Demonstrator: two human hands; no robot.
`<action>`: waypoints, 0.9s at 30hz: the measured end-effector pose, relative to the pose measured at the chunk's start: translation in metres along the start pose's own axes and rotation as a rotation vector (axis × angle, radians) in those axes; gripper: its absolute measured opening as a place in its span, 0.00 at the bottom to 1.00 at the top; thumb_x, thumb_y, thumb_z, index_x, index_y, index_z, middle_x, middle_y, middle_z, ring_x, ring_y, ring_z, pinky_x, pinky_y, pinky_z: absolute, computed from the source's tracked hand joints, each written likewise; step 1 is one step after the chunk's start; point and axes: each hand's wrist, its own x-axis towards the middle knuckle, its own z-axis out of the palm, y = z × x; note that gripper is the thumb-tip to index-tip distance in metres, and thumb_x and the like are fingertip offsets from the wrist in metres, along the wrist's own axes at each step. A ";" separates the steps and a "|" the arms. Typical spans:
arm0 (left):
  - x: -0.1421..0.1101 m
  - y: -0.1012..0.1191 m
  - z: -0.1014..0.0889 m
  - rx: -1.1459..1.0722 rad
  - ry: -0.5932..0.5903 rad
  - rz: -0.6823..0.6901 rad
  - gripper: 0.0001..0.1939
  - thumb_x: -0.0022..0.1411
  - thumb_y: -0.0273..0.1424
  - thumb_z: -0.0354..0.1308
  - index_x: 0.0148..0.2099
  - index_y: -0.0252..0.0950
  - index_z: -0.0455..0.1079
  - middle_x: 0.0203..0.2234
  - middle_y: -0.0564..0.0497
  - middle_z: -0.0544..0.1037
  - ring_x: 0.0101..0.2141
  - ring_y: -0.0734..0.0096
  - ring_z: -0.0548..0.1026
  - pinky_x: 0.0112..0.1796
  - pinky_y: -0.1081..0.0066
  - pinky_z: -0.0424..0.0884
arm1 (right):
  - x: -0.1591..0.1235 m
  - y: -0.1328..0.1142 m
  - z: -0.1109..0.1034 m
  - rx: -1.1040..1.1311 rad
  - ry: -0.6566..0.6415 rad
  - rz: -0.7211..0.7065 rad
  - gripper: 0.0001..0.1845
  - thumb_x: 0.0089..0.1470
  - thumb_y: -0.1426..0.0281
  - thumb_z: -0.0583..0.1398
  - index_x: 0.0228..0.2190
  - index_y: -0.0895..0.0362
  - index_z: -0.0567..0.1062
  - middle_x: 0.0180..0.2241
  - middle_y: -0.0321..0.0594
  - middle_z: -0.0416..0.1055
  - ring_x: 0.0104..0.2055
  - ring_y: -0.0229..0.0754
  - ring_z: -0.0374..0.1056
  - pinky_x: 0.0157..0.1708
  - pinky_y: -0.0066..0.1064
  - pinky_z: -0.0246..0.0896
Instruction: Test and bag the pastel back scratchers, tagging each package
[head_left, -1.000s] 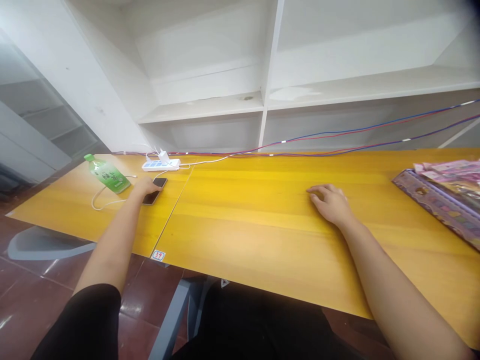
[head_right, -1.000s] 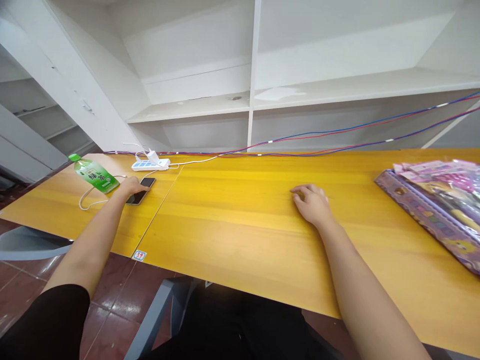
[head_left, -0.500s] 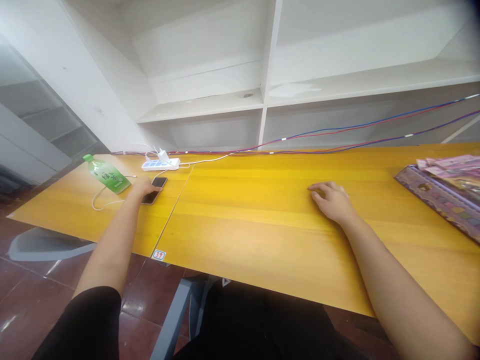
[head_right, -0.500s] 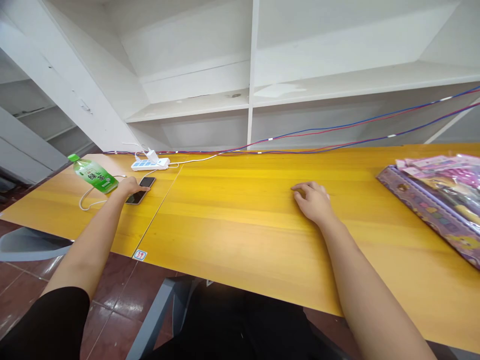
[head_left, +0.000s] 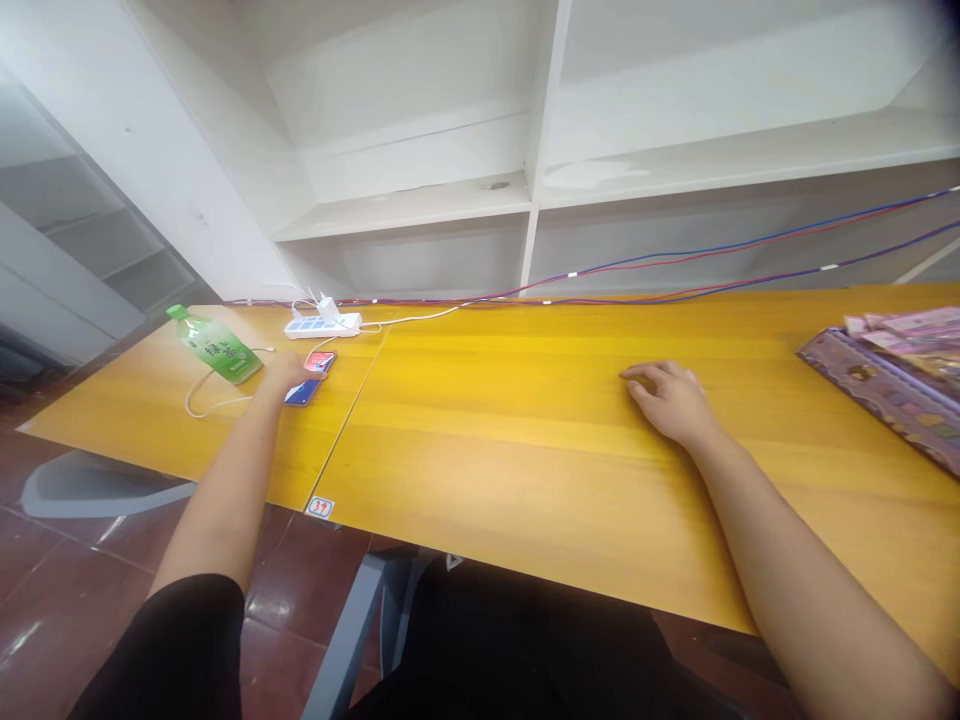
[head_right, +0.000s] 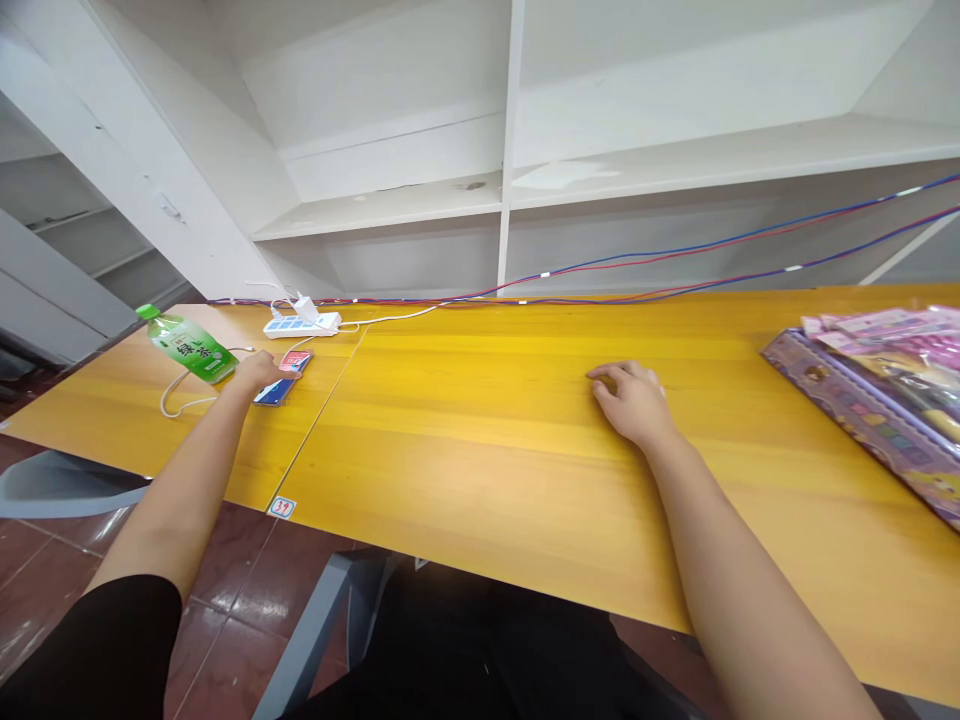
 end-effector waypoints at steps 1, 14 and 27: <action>0.000 0.000 0.000 0.010 -0.015 -0.022 0.42 0.53 0.58 0.65 0.53 0.22 0.77 0.50 0.24 0.81 0.50 0.34 0.79 0.45 0.56 0.75 | 0.000 0.000 0.000 0.001 0.003 -0.002 0.20 0.63 0.59 0.54 0.47 0.49 0.82 0.52 0.47 0.76 0.58 0.59 0.68 0.62 0.56 0.60; -0.010 -0.005 0.007 -0.067 0.031 -0.085 0.41 0.53 0.59 0.65 0.54 0.29 0.75 0.49 0.32 0.82 0.47 0.44 0.80 0.44 0.62 0.76 | 0.000 0.000 0.001 -0.003 0.008 0.000 0.20 0.63 0.59 0.54 0.47 0.49 0.82 0.51 0.47 0.76 0.58 0.59 0.68 0.62 0.55 0.60; -0.024 0.007 0.005 -0.064 0.063 -0.092 0.41 0.55 0.55 0.64 0.56 0.24 0.73 0.54 0.29 0.79 0.53 0.39 0.78 0.48 0.59 0.75 | 0.000 -0.002 -0.001 -0.020 -0.006 0.008 0.20 0.64 0.59 0.54 0.47 0.49 0.83 0.52 0.46 0.76 0.57 0.59 0.68 0.61 0.55 0.60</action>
